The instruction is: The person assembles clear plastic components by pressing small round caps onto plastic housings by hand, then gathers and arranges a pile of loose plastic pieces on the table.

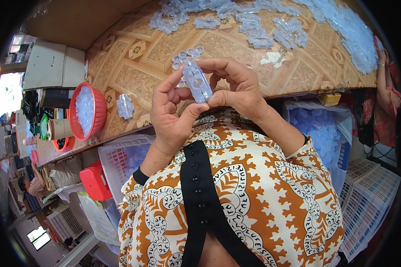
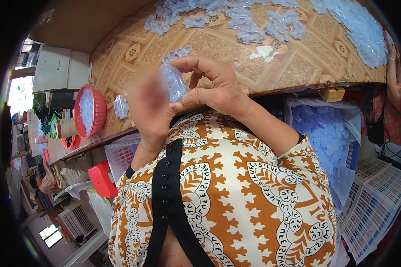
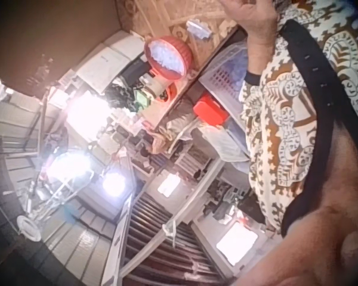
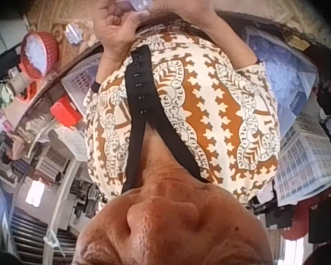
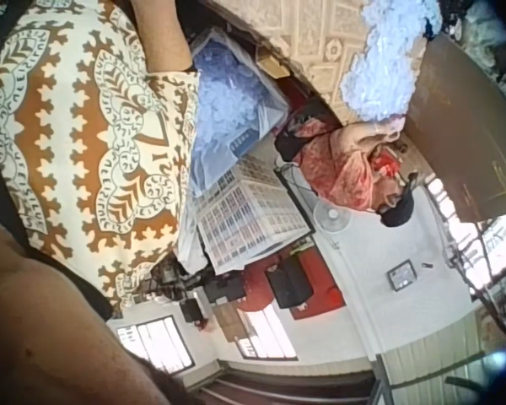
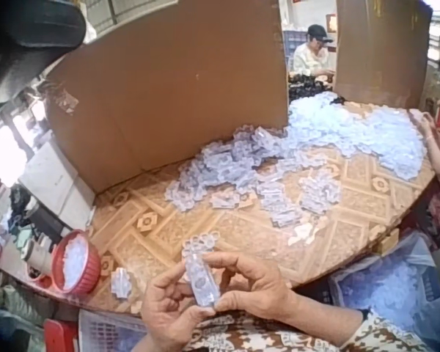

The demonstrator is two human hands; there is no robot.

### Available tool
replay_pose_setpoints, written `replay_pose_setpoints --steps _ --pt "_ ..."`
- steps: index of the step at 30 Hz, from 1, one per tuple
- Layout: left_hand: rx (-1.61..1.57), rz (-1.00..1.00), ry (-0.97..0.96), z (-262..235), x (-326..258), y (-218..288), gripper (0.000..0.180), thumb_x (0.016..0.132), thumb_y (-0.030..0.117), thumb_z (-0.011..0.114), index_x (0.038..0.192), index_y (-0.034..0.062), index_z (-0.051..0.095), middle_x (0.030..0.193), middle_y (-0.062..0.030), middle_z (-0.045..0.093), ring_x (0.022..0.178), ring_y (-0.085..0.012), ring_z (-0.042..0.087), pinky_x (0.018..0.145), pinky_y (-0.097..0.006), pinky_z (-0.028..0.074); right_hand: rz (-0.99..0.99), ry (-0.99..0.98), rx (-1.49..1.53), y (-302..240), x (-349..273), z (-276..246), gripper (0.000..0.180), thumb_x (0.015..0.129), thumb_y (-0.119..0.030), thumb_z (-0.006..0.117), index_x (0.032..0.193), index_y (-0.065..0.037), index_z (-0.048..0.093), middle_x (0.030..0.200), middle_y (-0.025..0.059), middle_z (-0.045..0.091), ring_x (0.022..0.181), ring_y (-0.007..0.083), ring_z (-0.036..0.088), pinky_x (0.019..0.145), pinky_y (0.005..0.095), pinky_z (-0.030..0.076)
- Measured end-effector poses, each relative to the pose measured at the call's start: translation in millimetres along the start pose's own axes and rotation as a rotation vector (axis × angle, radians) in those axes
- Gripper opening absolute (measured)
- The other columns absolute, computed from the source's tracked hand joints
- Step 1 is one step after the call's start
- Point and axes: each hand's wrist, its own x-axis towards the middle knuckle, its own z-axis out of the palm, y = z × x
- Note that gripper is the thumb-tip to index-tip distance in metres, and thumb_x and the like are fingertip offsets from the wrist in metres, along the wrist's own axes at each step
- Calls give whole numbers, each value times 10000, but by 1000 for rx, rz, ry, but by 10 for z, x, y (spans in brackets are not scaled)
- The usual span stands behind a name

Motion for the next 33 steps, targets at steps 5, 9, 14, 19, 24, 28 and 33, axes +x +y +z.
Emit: replay_pose_setpoints --steps 5,9,14,19,24,28,33 --pt "166 103 -62 -100 15 -79 647 819 12 808 1389 5 500 1516 -213 445 1146 -198 625 981 -332 540 -29 -42 -43 11 9 -31 594 702 -75 867 1265 -72 679 1206 51 683 780 84 570 721 227 512" --pt "147 116 -46 -89 3 -87 628 821 22 811 1374 1 516 1514 -222 445 1143 -205 630 978 -341 546 -40 -53 -29 38 4 -21 564 707 -78 868 1241 -65 686 1227 59 681 766 78 571 710 223 510" --pt "220 169 -72 -91 35 -70 612 817 24 816 1356 -5 529 1503 -238 453 1162 -227 630 985 -365 549 -16 -6 19 71 -32 -5 494 725 -74 856 1194 -66 701 1272 86 673 749 69 556 712 221 505" --pt "177 170 -50 -136 -2 -114 604 817 30 818 1348 -11 532 1507 -243 448 1181 -234 624 988 -369 548 2 -9 22 55 -31 51 474 734 -79 853 1185 -72 705 1310 111 653 811 69 555 758 233 503" --pt "178 183 -27 -181 -30 -142 604 819 32 818 1349 -14 532 1506 -247 446 1190 -238 620 985 -369 549 51 -9 55 82 -41 86 465 754 -79 844 1195 -64 697 1353 126 623 883 77 569 790 241 497" --pt "150 167 -26 -198 -16 -139 596 818 33 818 1345 -17 542 1501 -247 452 1207 -246 613 981 -365 550 62 -34 158 101 -18 105 475 779 -83 834 1224 -43 674 1367 141 610 962 95 598 806 251 498" --pt "119 133 -22 -255 -8 -183 577 817 27 817 1329 -21 557 1497 -252 455 1243 -259 597 1006 -364 537 67 -56 151 141 10 102 478 784 -86 833 1231 -38 670 1387 153 597 1014 106 606 822 260 499"
